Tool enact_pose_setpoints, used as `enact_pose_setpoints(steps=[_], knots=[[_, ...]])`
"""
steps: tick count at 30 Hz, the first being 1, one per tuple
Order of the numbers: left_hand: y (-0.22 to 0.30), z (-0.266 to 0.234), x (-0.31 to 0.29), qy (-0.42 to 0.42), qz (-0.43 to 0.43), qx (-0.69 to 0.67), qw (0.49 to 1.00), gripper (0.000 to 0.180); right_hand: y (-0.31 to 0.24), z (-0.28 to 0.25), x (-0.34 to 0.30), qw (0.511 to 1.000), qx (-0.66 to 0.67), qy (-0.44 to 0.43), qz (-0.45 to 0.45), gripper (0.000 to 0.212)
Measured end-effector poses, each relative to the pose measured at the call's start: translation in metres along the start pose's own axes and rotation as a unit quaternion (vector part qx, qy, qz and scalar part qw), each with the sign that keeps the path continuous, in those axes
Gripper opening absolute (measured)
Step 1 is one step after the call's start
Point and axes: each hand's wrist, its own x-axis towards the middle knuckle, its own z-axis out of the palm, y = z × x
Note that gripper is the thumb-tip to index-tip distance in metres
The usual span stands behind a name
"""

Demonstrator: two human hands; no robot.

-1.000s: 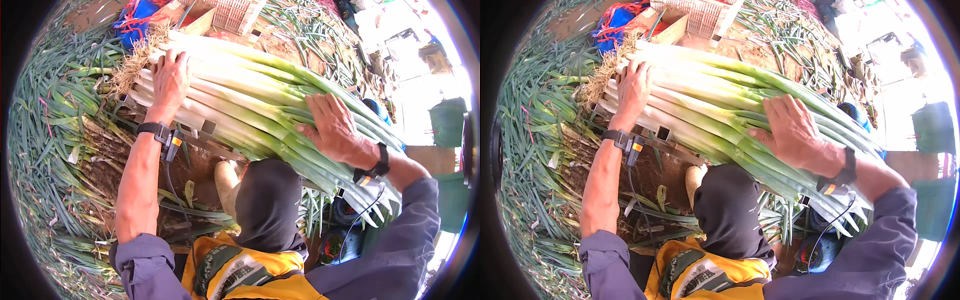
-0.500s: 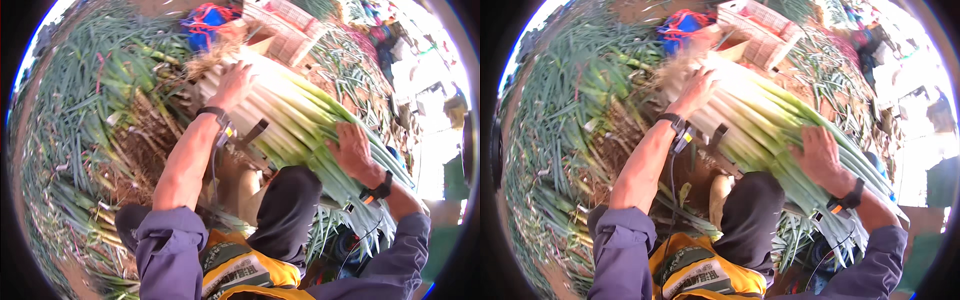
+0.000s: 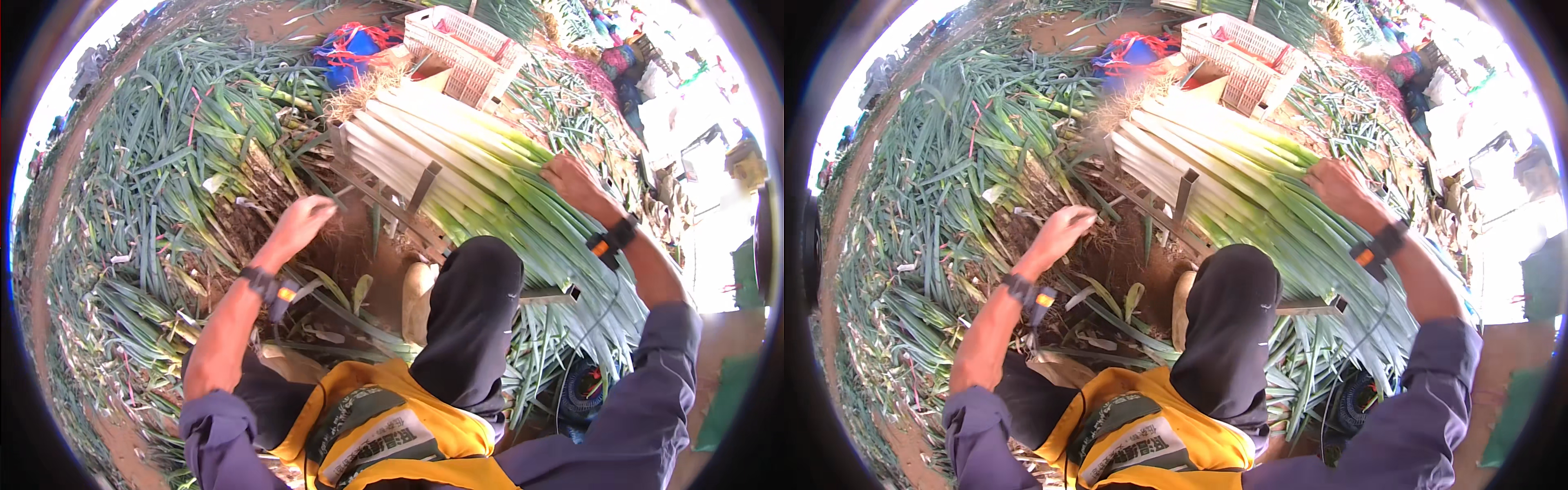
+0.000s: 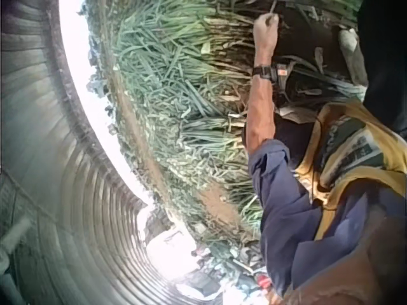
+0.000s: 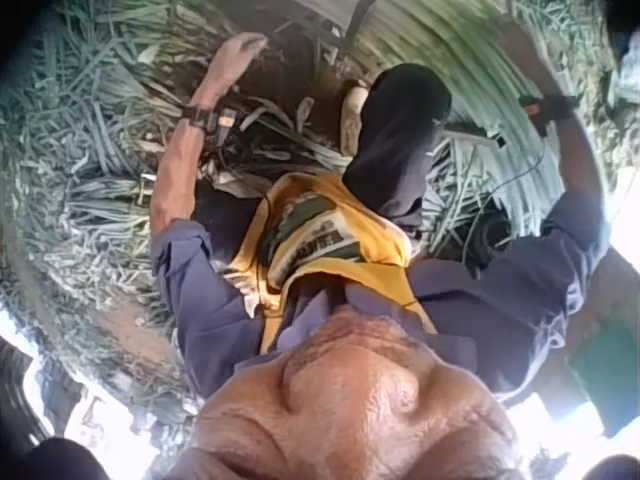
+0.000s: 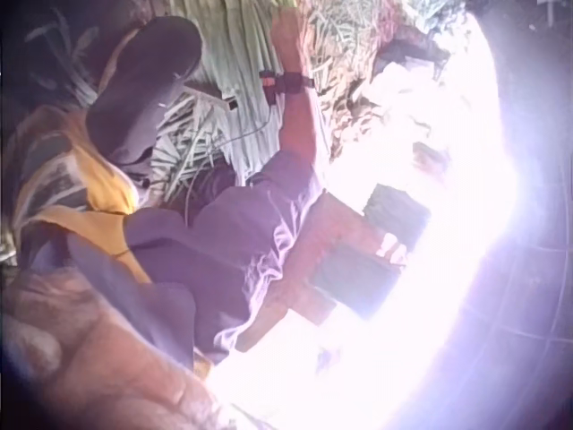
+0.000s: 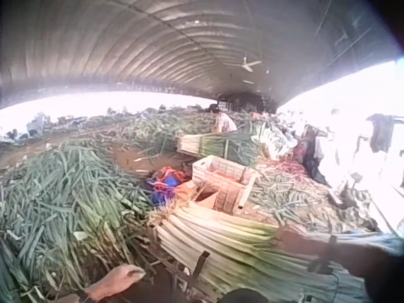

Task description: Trimming the ends of leeks with a knife and bundling them together in an agricultural setting.

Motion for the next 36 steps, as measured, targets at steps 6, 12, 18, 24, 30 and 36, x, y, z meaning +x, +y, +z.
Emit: enact_pose_setpoints(steps=[6,12,18,24,30,36], knots=[[-0.031,-0.049,-0.094,0.080,-0.102,-0.209,0.969,0.031,0.013,0.051,0.023,0.994,-0.021,0.093,-0.050,0.020],[-0.026,-0.050,-0.109,0.224,0.038,-0.365,0.903,0.029,0.049,-0.001,0.035,0.939,-0.295,-0.168,-0.056,0.020],[0.020,-0.156,-0.154,0.451,0.057,-0.473,0.754,0.025,-0.282,-0.043,0.107,0.963,0.030,-0.055,-0.263,0.037],[-0.012,-0.156,-0.211,0.455,-0.045,-0.562,0.689,0.026,-0.465,0.145,0.189,0.904,0.219,-0.115,-0.349,0.038],[0.004,-0.159,-0.245,0.514,-0.006,-0.488,0.706,0.037,-0.585,0.330,0.169,0.880,0.355,-0.109,-0.297,0.029],[-0.004,-0.167,-0.248,0.532,-0.047,-0.476,0.699,0.046,-0.683,0.391,0.187,0.953,0.121,-0.134,-0.244,0.035]])
